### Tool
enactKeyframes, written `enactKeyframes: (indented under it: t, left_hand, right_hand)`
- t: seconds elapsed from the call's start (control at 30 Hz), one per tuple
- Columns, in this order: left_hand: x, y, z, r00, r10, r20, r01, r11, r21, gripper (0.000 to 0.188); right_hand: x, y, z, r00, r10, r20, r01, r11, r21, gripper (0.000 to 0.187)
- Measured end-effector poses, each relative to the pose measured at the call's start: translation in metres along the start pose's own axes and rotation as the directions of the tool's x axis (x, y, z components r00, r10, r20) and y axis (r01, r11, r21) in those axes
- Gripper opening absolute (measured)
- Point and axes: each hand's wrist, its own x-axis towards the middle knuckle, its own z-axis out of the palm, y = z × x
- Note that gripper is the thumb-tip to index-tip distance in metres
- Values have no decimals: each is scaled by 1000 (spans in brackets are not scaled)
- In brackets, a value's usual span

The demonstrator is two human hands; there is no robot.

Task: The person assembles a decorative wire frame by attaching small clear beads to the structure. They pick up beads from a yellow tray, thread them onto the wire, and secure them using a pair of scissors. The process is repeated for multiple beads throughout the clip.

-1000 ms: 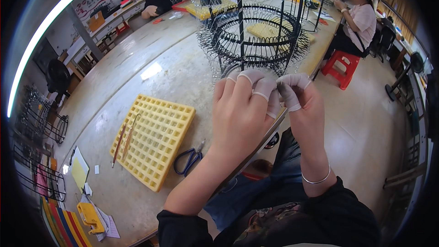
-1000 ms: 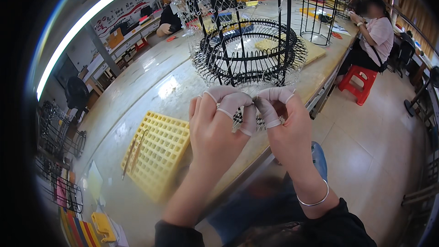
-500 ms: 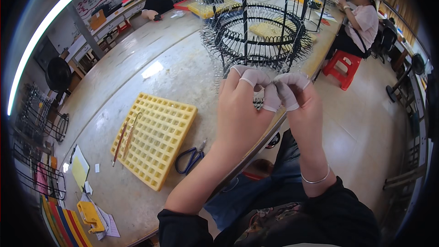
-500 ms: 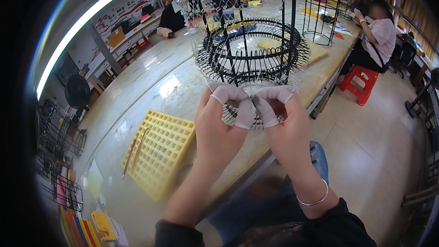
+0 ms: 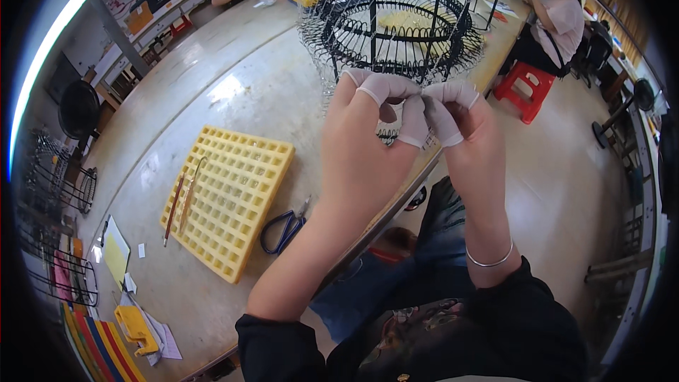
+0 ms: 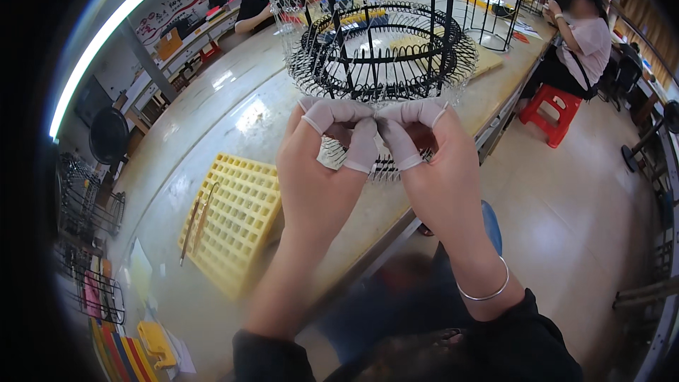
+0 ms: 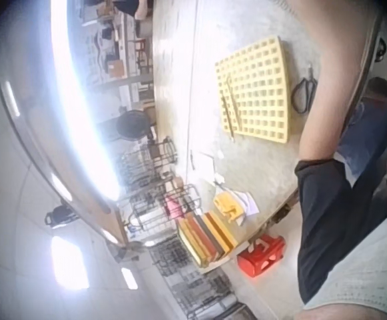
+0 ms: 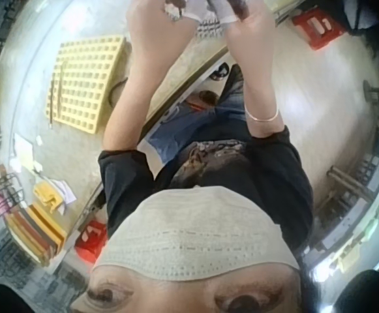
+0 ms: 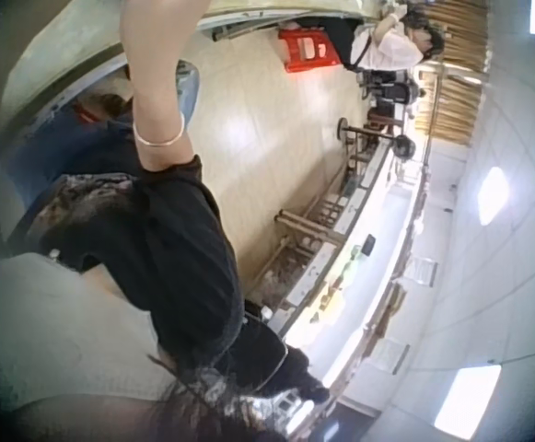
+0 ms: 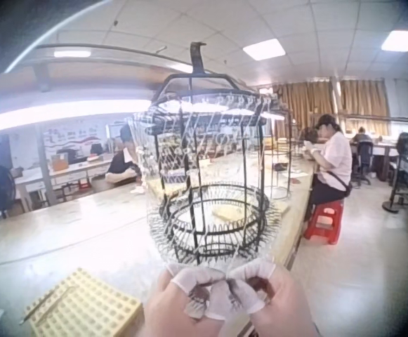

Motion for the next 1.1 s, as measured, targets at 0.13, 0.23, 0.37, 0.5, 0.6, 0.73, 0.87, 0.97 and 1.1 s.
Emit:
enactKeyframes:
  t: [0.13, 0.23, 0.37, 0.5, 0.6, 0.73, 0.87, 0.97, 1.1]
  left_hand:
    - [1, -1, 0, 999, 31, -39, -30, 1000, 6, 9]
    - [3, -2, 0, 997, 50, -55, -49, 999, 21, 9]
    - [2, -2, -1, 997, -2, -83, 0, 1000, -24, 10]
    - [5, -3, -9, 999, -19, -32, 22, 996, 86, 12]
    - [11, 8, -18, 991, -125, 43, 118, 984, 135, 13]
    - [16, 10, -31, 982, -151, 115, 127, 973, 191, 13]
    - [16, 5, -29, 986, -112, 120, 84, 972, 222, 14]
    - [15, -1, -29, 986, -81, 144, 41, 964, 263, 14]
    - [15, -3, -28, 987, -91, 135, 45, 950, 310, 13]
  right_hand:
    - [2, 0, 4, 995, -101, -7, 100, 989, -106, 8]
    - [3, -2, 6, 979, -203, 2, 199, 960, -196, 9]
    - [3, -2, 11, 983, -183, -15, 176, 964, -200, 12]
    - [4, -3, 15, 999, -14, -45, 10, 997, -82, 13]
    - [7, -6, 12, 993, 109, -47, -112, 992, -56, 13]
    - [10, -4, 13, 995, 67, -67, -73, 994, -81, 13]
    - [14, 0, 12, 998, 29, -55, -36, 993, -114, 13]
    - [17, -2, 10, 998, -46, -36, 39, 985, -170, 12]
    - [30, -5, -10, 994, -90, -59, 78, 980, -184, 11]
